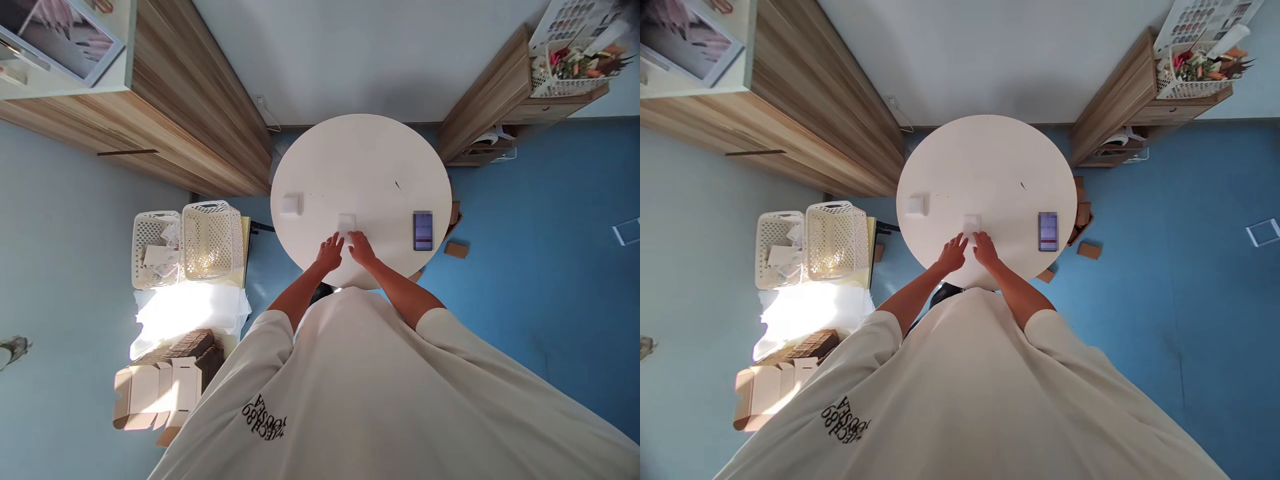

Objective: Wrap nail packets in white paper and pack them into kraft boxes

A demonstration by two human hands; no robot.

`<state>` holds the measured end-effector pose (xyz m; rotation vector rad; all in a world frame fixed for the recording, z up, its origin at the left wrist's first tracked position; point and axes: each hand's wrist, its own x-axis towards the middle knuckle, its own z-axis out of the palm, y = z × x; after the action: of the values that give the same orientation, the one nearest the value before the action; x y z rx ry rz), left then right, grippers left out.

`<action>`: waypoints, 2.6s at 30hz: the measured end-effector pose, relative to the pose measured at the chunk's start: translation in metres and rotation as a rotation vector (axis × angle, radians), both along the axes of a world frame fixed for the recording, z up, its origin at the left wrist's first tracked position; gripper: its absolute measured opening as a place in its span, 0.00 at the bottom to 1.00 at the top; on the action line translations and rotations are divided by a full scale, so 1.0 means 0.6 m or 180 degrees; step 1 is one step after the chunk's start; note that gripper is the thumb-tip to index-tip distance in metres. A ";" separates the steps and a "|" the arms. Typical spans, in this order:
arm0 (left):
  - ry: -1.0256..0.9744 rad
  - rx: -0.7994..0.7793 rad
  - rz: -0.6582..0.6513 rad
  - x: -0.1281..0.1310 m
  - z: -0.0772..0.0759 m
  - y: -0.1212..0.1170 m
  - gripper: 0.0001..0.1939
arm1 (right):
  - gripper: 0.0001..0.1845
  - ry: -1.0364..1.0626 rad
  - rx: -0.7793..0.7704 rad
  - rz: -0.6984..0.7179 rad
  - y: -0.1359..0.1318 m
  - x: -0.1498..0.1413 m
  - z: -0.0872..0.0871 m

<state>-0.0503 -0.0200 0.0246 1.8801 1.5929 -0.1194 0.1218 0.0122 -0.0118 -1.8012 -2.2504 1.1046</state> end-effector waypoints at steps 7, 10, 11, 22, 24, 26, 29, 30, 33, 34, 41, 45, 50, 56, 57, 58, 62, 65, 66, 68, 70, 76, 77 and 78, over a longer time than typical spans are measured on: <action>0.0177 0.0056 -0.0311 -0.015 0.000 -0.002 0.41 | 0.27 0.0229 0.0049 -0.0175 0.006 -0.018 -0.024; 0.0416 0.0167 -0.0539 -0.044 -0.004 0.013 0.40 | 0.27 0.0319 0.0073 -0.0271 0.013 -0.046 -0.026; 0.0475 0.0198 -0.0593 -0.057 -0.006 0.020 0.40 | 0.28 0.0341 0.0076 -0.0310 0.017 -0.059 -0.026; 0.0544 0.0459 -0.0542 -0.214 -0.021 0.098 0.42 | 0.29 0.0237 -0.0027 -0.0525 0.099 -0.219 -0.016; 0.0524 0.0501 -0.0405 -0.239 -0.021 0.107 0.44 | 0.30 0.0249 -0.0043 -0.0528 0.115 -0.241 -0.013; 0.0539 0.0512 -0.0312 -0.261 -0.022 0.113 0.44 | 0.30 0.0250 -0.0060 -0.0510 0.129 -0.259 -0.011; 0.0597 0.0392 -0.0285 -0.286 -0.025 0.122 0.45 | 0.30 0.0187 -0.0066 -0.0443 0.144 -0.279 -0.007; 0.0607 0.0354 -0.0316 -0.292 -0.026 0.124 0.45 | 0.30 0.0151 -0.0061 -0.0424 0.148 -0.283 -0.006; 0.0611 0.0355 -0.0433 -0.299 -0.025 0.130 0.44 | 0.31 0.0037 -0.0053 -0.0392 0.153 -0.292 -0.001; 0.0609 0.0360 -0.0448 -0.299 -0.024 0.132 0.44 | 0.31 -0.0009 -0.0055 -0.0388 0.153 -0.294 0.000; 0.0515 0.0195 -0.0413 -0.297 -0.017 0.145 0.44 | 0.35 -0.0588 -0.0157 -0.0208 0.144 -0.297 0.021; 0.0456 0.0302 -0.0187 -0.295 -0.010 0.142 0.42 | 0.38 -0.0855 -0.0154 -0.0011 0.131 -0.288 0.042; 0.0324 0.0600 -0.0093 -0.283 0.011 0.120 0.41 | 0.33 -0.0982 -0.0178 -0.0045 0.100 -0.258 0.069; 0.0401 0.0651 0.0012 -0.250 0.041 0.070 0.40 | 0.31 -0.0914 -0.0042 -0.0072 0.045 -0.207 0.087; 0.0404 0.0658 0.0034 -0.242 0.046 0.058 0.40 | 0.31 -0.0888 0.0018 -0.0057 0.032 -0.198 0.088; 0.0407 0.0663 0.0059 -0.234 0.052 0.044 0.39 | 0.30 -0.0866 0.0075 -0.0034 0.018 -0.190 0.089; 0.0416 0.0720 0.0182 -0.195 0.066 -0.032 0.37 | 0.29 -0.0797 0.0265 0.0104 -0.051 -0.152 0.090; 0.0440 0.0762 0.0306 -0.161 0.066 -0.109 0.36 | 0.28 -0.0724 0.0380 0.0250 -0.118 -0.119 0.090; 0.0448 0.0766 0.0353 -0.148 0.064 -0.137 0.36 | 0.28 -0.0701 0.0420 0.0302 -0.143 -0.107 0.090; 0.0464 0.0775 0.0441 -0.123 0.060 -0.195 0.36 | 0.27 -0.0672 0.0491 0.0408 -0.195 -0.084 0.091; 0.0472 0.0780 0.0499 -0.098 0.056 -0.254 0.36 | 0.27 -0.0668 0.0527 0.0513 -0.248 -0.062 0.092; 0.0530 0.0727 0.0557 -0.058 0.069 -0.410 0.36 | 0.27 -0.0585 0.0599 0.0727 -0.383 -0.034 0.106; 0.0548 0.0726 0.0585 -0.060 0.075 -0.430 0.36 | 0.27 -0.0564 0.0614 0.0750 -0.399 -0.036 0.110; 0.0567 0.0726 0.0624 -0.064 0.083 -0.447 0.36 | 0.26 -0.0546 0.0631 0.0768 -0.414 -0.040 0.114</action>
<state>-0.0890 -0.2885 0.0743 1.9126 1.9751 -0.0205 0.0979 -0.2360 0.0565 -1.6378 -2.6259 0.7442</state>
